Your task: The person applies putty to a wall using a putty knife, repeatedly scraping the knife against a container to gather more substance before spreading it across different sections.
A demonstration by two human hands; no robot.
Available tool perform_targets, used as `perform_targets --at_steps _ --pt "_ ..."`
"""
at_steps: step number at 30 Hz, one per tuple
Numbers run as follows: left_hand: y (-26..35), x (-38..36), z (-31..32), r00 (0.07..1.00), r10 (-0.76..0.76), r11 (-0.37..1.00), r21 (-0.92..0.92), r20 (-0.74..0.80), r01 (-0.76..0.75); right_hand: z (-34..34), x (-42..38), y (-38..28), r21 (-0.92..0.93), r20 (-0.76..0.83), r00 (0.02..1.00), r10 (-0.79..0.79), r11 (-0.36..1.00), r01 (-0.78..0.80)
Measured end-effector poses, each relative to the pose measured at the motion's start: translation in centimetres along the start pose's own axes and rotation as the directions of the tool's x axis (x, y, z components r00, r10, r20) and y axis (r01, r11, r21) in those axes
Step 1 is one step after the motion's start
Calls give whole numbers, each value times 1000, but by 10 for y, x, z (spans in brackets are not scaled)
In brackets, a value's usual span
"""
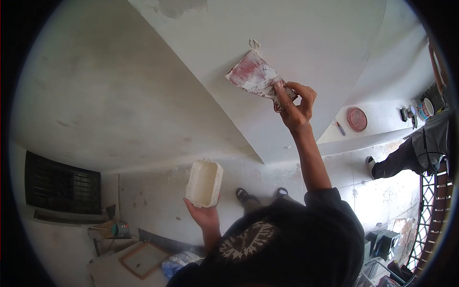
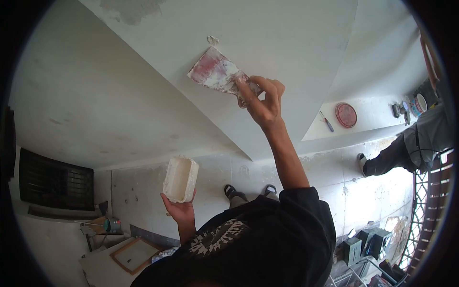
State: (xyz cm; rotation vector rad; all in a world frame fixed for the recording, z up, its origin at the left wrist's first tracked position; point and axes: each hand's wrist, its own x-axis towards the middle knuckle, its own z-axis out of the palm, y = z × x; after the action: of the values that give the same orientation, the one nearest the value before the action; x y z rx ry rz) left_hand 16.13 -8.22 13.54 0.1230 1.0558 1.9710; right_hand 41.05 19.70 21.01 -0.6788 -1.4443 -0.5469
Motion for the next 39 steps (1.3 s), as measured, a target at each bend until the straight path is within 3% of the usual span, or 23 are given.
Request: perform_targets --at_steps 3,6,7,9,10,13,15,17,18,19,21,23,25,27,30,31,35,39 --pt "1 0 2 1000 -4 1000 11 -31 5 -6 0 -14 98 -47 998 47 994 -42" --pt "1 3 -2 1000 -10 1000 17 -7 10 -19 3 -38 284 -27 906 422 873 -397" --pt "2 4 -2 1000 -9 1000 24 2 9 -25 0 -46 285 -27 907 419 873 -395" --pt "2 4 -3 1000 -5 1000 25 6 5 -36 -5 -62 563 298 613 732 384 -732" --pt "2 4 -1 999 -10 999 39 42 8 -42 -3 -74 588 369 542 755 262 -765" --pt "-3 6 13 996 -28 999 39 82 25 -54 -10 -99 555 498 478 724 158 -817" --pt "-7 5 26 997 -39 999 17 72 37 -59 -26 -112 514 572 470 672 152 -844" --pt "-13 5 39 986 -73 997 26 148 70 -65 -32 -128 403 590 646 484 517 -755" --pt "-18 5 42 991 -64 998 0 120 64 -68 -37 -133 393 608 694 387 613 -686" --pt "-23 7 45 988 -62 998 -15 143 65 -73 -41 -138 398 631 688 358 612 -683" --pt "-30 9 49 987 -53 997 -51 149 62 -83 -50 -144 401 727 677 113 731 -553" --pt "-35 11 52 977 -12 1000 -26 213 18 -95 -56 -139 415 776 630 13 743 -525" --pt "-39 12 59 985 27 997 -82 171 -13 -104 -50 -134 344 838 544 -42 815 -467" --pt "-42 15 55 978 129 992 -11 164 -129 -111 -39 -129 343 850 521 -79 833 -433" --pt "-46 18 48 977 177 983 20 117 -180 -120 -18 -121 339 877 458 -147 864 -373" --pt "-46 18 47 978 171 985 15 117 -174 -122 -12 -118 342 892 413 -187 874 -344" --pt "-41 14 45 988 105 994 -29 112 -102 -125 -3 -108 351 894 393 -215 881 -317" --pt "-48 16 37 987 67 997 -37 147 -62 -124 -2 -104 272 926 374 -55 785 -557"
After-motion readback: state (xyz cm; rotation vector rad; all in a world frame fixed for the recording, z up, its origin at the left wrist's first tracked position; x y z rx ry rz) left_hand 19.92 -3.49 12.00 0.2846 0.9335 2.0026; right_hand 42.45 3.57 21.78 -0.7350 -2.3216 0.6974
